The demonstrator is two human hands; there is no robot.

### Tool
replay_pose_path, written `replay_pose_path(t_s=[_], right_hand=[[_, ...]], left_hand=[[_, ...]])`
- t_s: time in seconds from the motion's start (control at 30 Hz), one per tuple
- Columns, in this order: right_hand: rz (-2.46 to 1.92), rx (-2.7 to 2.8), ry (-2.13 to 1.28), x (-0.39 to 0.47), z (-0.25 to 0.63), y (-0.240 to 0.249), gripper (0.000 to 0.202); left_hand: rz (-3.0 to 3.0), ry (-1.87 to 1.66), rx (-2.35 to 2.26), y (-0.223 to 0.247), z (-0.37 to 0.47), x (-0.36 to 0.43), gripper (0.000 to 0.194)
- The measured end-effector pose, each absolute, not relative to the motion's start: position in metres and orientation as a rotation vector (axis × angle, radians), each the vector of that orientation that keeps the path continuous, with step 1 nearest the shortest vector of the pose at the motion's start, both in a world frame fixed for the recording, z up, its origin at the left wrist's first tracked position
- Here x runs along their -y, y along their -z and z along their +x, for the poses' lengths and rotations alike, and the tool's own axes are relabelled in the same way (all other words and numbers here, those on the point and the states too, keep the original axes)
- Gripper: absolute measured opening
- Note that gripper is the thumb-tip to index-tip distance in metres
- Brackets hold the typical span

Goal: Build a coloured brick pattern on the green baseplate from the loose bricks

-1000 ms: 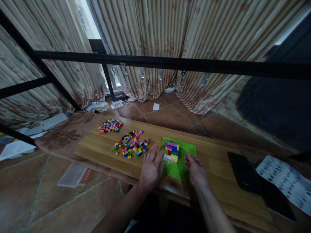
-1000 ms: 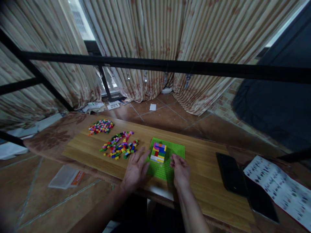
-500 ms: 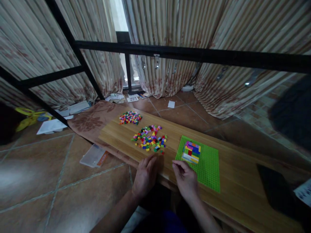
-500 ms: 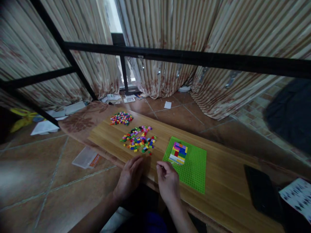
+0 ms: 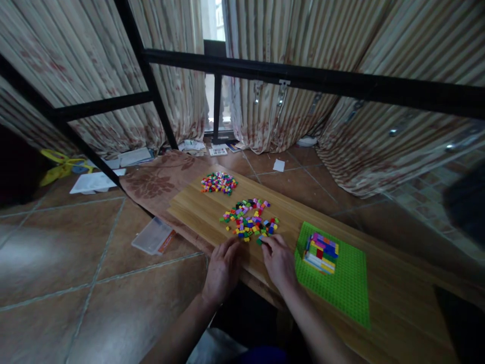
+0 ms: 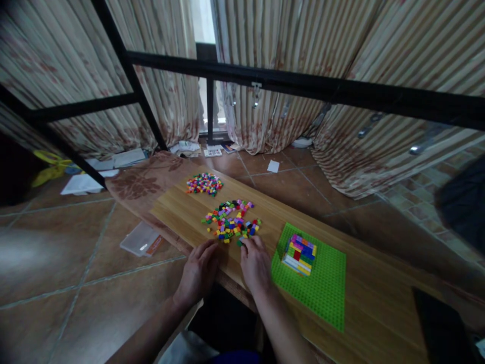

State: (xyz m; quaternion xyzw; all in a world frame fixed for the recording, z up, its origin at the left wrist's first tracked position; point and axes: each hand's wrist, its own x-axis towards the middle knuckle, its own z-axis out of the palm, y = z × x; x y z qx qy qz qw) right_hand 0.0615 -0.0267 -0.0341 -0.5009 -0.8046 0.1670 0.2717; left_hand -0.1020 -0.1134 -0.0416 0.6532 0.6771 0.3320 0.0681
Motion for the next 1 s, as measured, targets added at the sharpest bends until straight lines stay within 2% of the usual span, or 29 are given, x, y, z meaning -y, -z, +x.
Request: replay_pose_path(t_s=[0.4,0.6,0.83,1.0], right_hand=[[-1.745,2.069,-0.142,-0.009,0.053,0.027,0.017],[-1.793,2.14,-0.284,-0.01,0.045,0.027,0.019],[-1.614,2.136,-0.273,-0.007,0.041,0.018,0.031],[-1.43,1.968,-0.533,0.015,0.054,-0.003,0.035]], left_hand=[[2.022,-0.955,-1.984,0.039,-0.1,0.094,0.031],[2.028,-0.933,-1.973,0.038,-0.101,0.093,0.029],[2.014,-1.002,-1.944,0.039,-0.105,0.091,0.029],[1.894,-1.182,-1.841,0.024,-0.1,0.088,0.035]])
